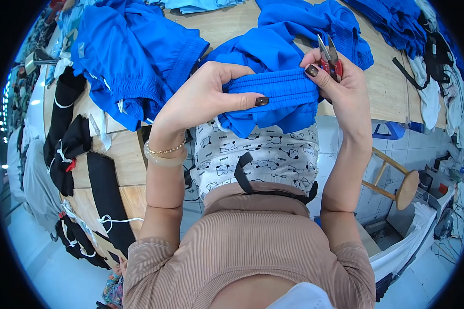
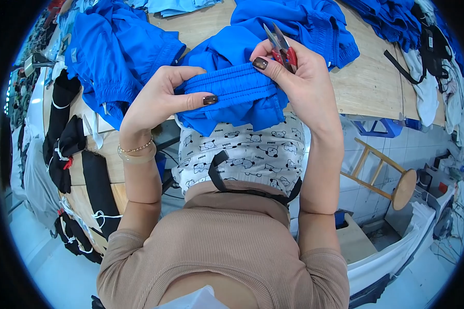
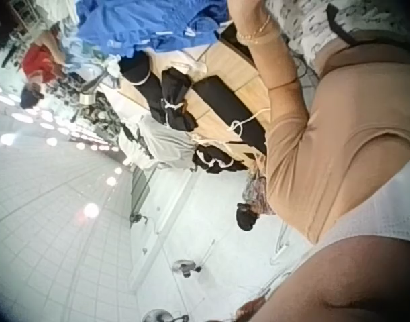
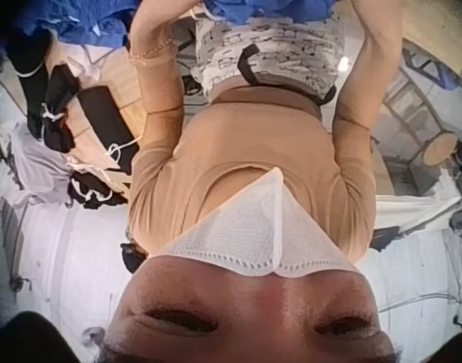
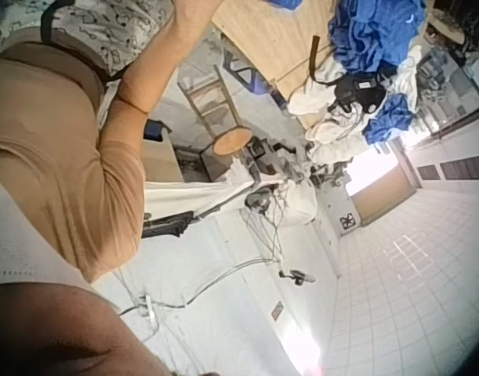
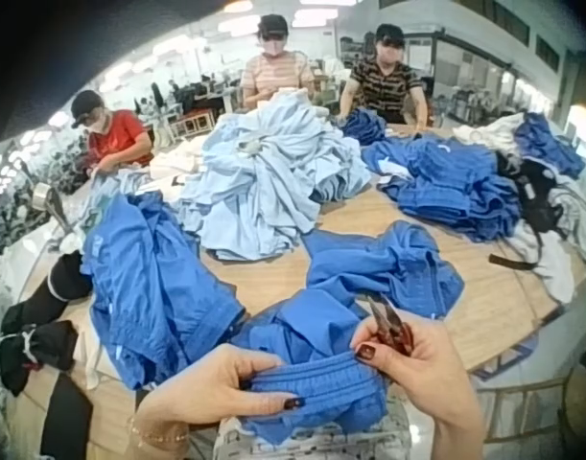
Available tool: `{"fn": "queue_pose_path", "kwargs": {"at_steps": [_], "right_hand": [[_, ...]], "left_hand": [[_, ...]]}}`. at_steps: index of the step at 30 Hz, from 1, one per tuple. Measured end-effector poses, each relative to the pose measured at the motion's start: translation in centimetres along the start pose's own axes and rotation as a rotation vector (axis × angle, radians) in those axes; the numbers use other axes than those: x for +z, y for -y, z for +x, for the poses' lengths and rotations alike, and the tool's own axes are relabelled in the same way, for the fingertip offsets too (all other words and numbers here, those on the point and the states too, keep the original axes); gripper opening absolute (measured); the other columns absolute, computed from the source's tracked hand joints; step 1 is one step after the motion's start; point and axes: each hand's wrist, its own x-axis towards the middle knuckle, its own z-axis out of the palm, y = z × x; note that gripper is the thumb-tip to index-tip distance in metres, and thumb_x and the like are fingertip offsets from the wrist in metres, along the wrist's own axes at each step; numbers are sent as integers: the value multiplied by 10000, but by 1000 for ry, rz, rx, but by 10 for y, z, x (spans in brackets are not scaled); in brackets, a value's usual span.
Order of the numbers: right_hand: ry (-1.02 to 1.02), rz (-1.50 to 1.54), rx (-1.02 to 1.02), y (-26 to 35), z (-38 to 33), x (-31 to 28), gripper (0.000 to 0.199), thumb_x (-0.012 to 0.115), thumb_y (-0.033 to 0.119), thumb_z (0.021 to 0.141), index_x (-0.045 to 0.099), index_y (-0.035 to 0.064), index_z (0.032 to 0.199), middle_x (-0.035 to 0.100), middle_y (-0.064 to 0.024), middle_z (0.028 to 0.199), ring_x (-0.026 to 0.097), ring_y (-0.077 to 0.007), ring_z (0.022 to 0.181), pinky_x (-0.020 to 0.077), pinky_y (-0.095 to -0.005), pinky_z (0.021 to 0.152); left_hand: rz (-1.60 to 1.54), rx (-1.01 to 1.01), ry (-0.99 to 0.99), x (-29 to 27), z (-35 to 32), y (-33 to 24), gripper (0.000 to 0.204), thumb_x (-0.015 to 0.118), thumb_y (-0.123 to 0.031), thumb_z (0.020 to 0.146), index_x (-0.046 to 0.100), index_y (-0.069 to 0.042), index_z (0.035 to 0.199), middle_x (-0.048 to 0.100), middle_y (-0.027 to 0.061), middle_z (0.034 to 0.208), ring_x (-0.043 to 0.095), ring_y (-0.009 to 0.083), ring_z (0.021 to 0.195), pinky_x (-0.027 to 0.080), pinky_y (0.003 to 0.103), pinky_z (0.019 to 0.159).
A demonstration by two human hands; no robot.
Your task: Inspect a pair of blue shorts and use thread snips to trim loose threads from the waistband and seams.
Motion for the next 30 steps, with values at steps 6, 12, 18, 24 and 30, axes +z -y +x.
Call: {"fn": "queue_pose_path", "kwargs": {"at_steps": [6, 12, 18, 24, 30], "right_hand": [[0, 18, 34, -1, 1, 2, 144, 638, 117, 836, 602, -4, 906, 543, 31, 781, 424, -30, 680, 329, -167, 587], [-335, -174, -22, 1, -20, 20, 237, 508, 116, 881, 564, -1, 1080, 514, 17, 758, 325, -3, 469, 205, -179, 409], [-102, 211, 154, 23, -60, 41, 118, 455, 65, 909, 529, 2, 975, 510, -13, 685, 382, -18, 482, 276, -161, 446], [-157, 340, 150, -9, -29, 26, 190, 554, 172, 894, 526, 36, 1024, 550, -3, 753, 429, -42, 588, 306, -154, 507], [-204, 586, 380, -6, -34, 32, 177, 563, 221, 902, 470, 80, 956, 616, -76, 782, 430, -63, 458, 272, -183, 390]], "left_hand": [[-96, -21, 24, -1, -2, 2, 204, 682, -97, 797, 654, 58, 927, 614, 6, 799, 509, 34, 708, 437, 183, 641], [-168, 0, -73, 1, -3, 1, 181, 655, -94, 821, 663, 55, 925, 632, 10, 803, 525, 33, 712, 438, 173, 646], [-114, 74, -113, 5, 0, -1, 177, 635, -87, 838, 655, 59, 936, 633, 15, 806, 530, 32, 709, 446, 174, 630], [-124, 158, -108, 10, 2, -2, 159, 636, -83, 839, 655, 54, 918, 625, 8, 807, 525, 31, 707, 435, 163, 623], [-185, 164, -134, 14, 1, -1, 158, 655, -89, 828, 654, 52, 900, 618, -2, 788, 519, 33, 690, 434, 173, 621]]}}
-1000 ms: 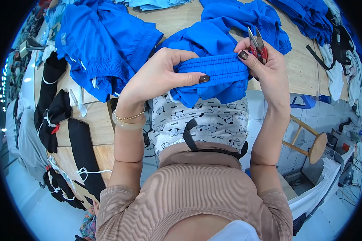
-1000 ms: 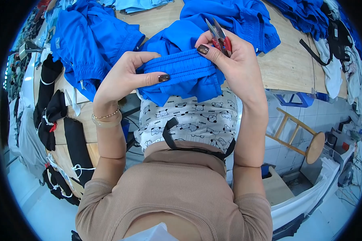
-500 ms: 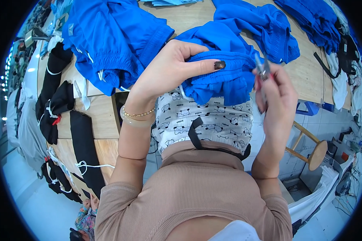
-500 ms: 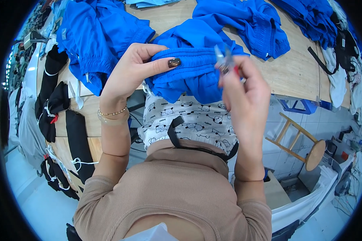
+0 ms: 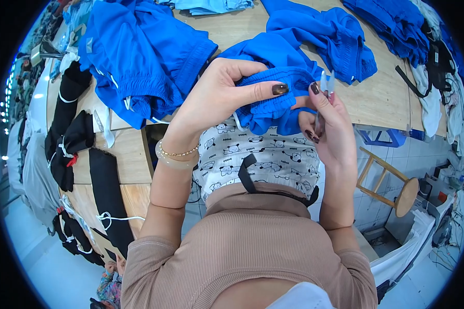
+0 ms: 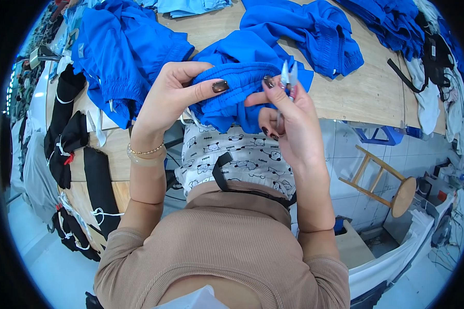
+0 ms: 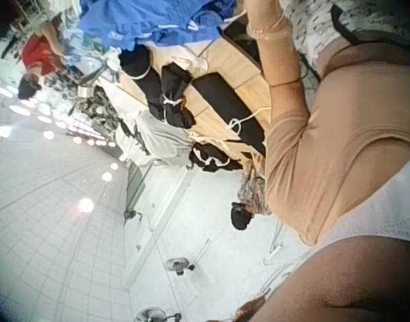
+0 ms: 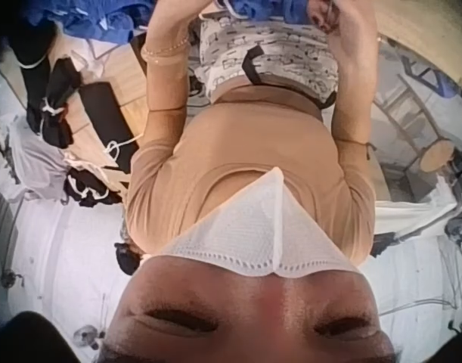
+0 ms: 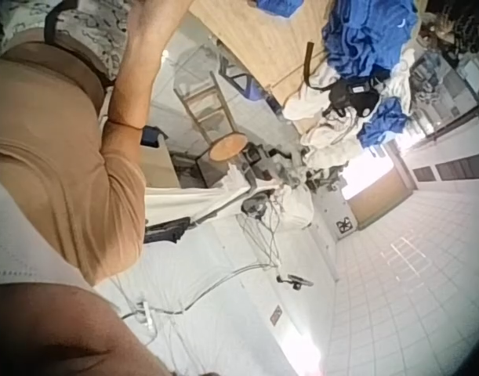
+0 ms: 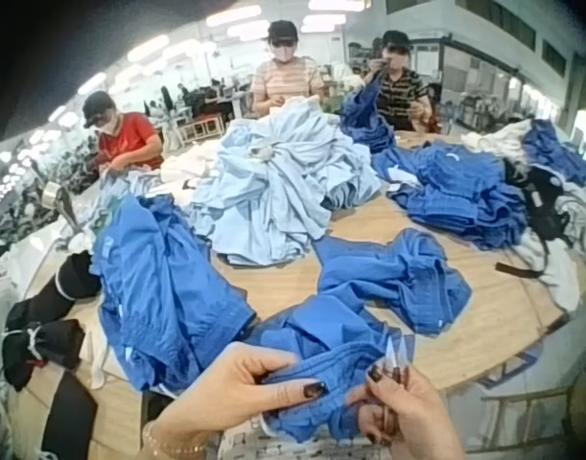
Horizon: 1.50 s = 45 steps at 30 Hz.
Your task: Inspect a pair of blue shorts and use thread snips to trim loose threads from the waistband and seams.
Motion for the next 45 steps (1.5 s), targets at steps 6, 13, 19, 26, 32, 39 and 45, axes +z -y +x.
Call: {"fn": "queue_pose_path", "kwargs": {"at_steps": [6, 13, 19, 26, 32, 39, 45], "right_hand": [[172, 245, 17, -3, 8, 7, 215, 616, 29, 822, 423, 106, 877, 495, 10, 683, 343, -43, 448, 222, -196, 396], [-16, -430, -525, 1, 19, 4, 172, 642, 93, 825, 559, 41, 966, 551, -3, 907, 390, 9, 594, 278, -135, 510], [415, -356, -112, 7, 56, -4, 184, 653, 131, 831, 600, 62, 993, 530, 62, 703, 361, -3, 504, 240, -171, 433], [366, -110, -106, -5, 70, -3, 134, 646, 128, 845, 545, 84, 921, 483, 69, 672, 326, -2, 486, 210, -173, 423], [254, -343, -257, -3, 54, 3, 175, 589, 101, 874, 573, 23, 1030, 489, 35, 724, 331, -16, 498, 238, -169, 440], [157, -451, -288, 33, -14, 7, 361, 539, -14, 854, 524, 12, 1213, 571, -22, 853, 468, -26, 634, 333, -143, 528], [152, -546, -481, 28, -30, 14, 363, 577, -112, 797, 582, 4, 1141, 612, -33, 923, 543, -26, 759, 432, -147, 658]], "left_hand": [[12, -44, 22, 4, -4, -9, 187, 733, -89, 756, 651, 44, 860, 611, -1, 771, 522, 30, 693, 435, 171, 615], [-4, -154, 59, -3, -8, -12, 187, 746, -72, 736, 651, 39, 853, 606, 9, 754, 519, 36, 652, 441, 184, 592], [181, 87, 175, -6, -5, -2, 165, 742, -54, 710, 663, 32, 827, 607, 85, 959, 543, 91, 824, 437, 217, 720], [197, 460, 57, 6, 0, 6, 169, 747, -60, 684, 677, 34, 805, 613, 124, 1017, 558, 140, 826, 439, 233, 721], [64, 260, 5, 2, -5, 7, 146, 731, -30, 712, 665, 41, 821, 608, 55, 866, 542, 93, 730, 440, 212, 637], [26, 281, -83, 0, -6, 6, 99, 675, 17, 759, 620, 52, 834, 545, -11, 806, 495, 34, 706, 419, 183, 609], [-18, 261, -93, 6, -6, 0, 86, 660, 24, 766, 618, 57, 834, 543, -12, 801, 495, 35, 706, 426, 184, 609]]}}
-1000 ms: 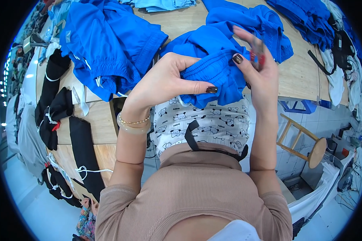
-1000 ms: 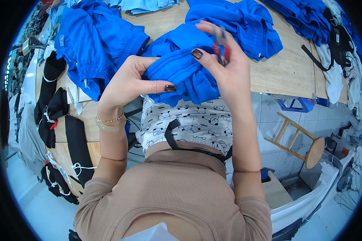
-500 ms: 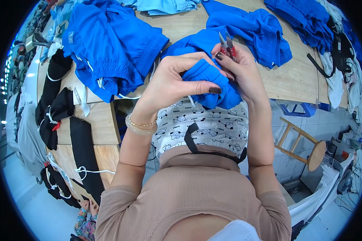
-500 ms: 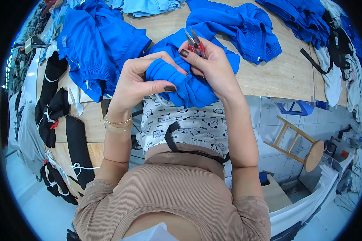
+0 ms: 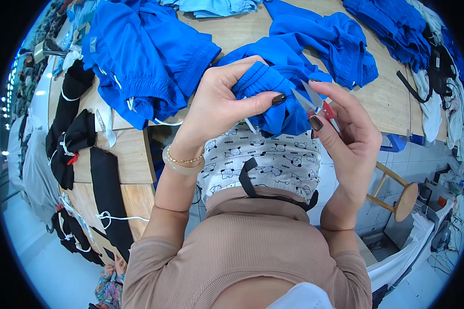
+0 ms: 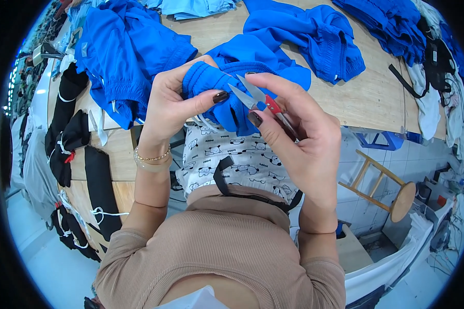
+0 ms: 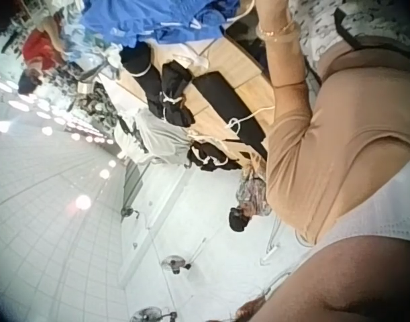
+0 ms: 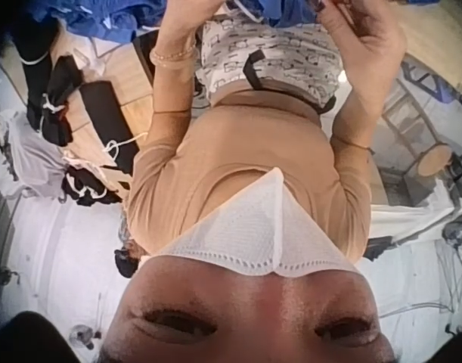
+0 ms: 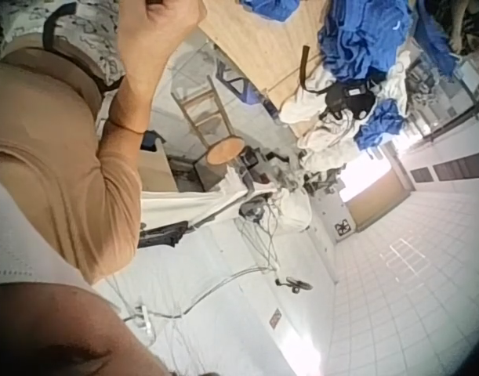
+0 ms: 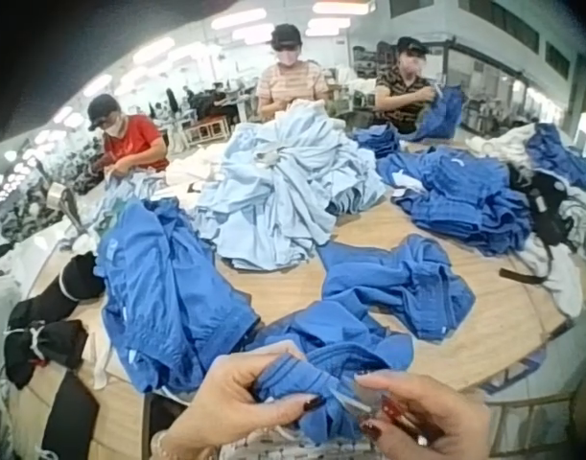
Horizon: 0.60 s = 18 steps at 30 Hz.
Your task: Inspect a pair of blue shorts and use thread snips to trim loose threads from the waistband and seams.
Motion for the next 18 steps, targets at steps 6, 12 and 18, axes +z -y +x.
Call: {"fn": "queue_pose_path", "kwargs": {"at_steps": [6, 12, 18], "right_hand": [[3, -15, -37, -7, 2, 3, 350, 575, -114, 791, 599, 7, 1119, 605, -14, 927, 501, -5, 705, 395, -133, 604], [2, -36, -39, -6, 3, 4, 350, 578, -106, 790, 601, 8, 1120, 606, -8, 948, 464, 3, 669, 365, -129, 567], [-14, -49, -43, -5, 3, 6, 355, 584, -102, 782, 610, 22, 1114, 620, -9, 964, 491, -5, 689, 394, -136, 583]], "left_hand": [[26, -50, -13, -3, -2, -1, 98, 669, 15, 766, 625, 55, 844, 548, -18, 786, 503, 37, 709, 432, 186, 621], [12, -57, -3, -2, -1, -1, 110, 674, 9, 765, 625, 58, 850, 548, -14, 792, 506, 38, 720, 437, 188, 633], [15, -45, -3, -4, -1, 1, 113, 674, 5, 766, 626, 58, 853, 547, -13, 807, 505, 39, 723, 432, 185, 631]]}}
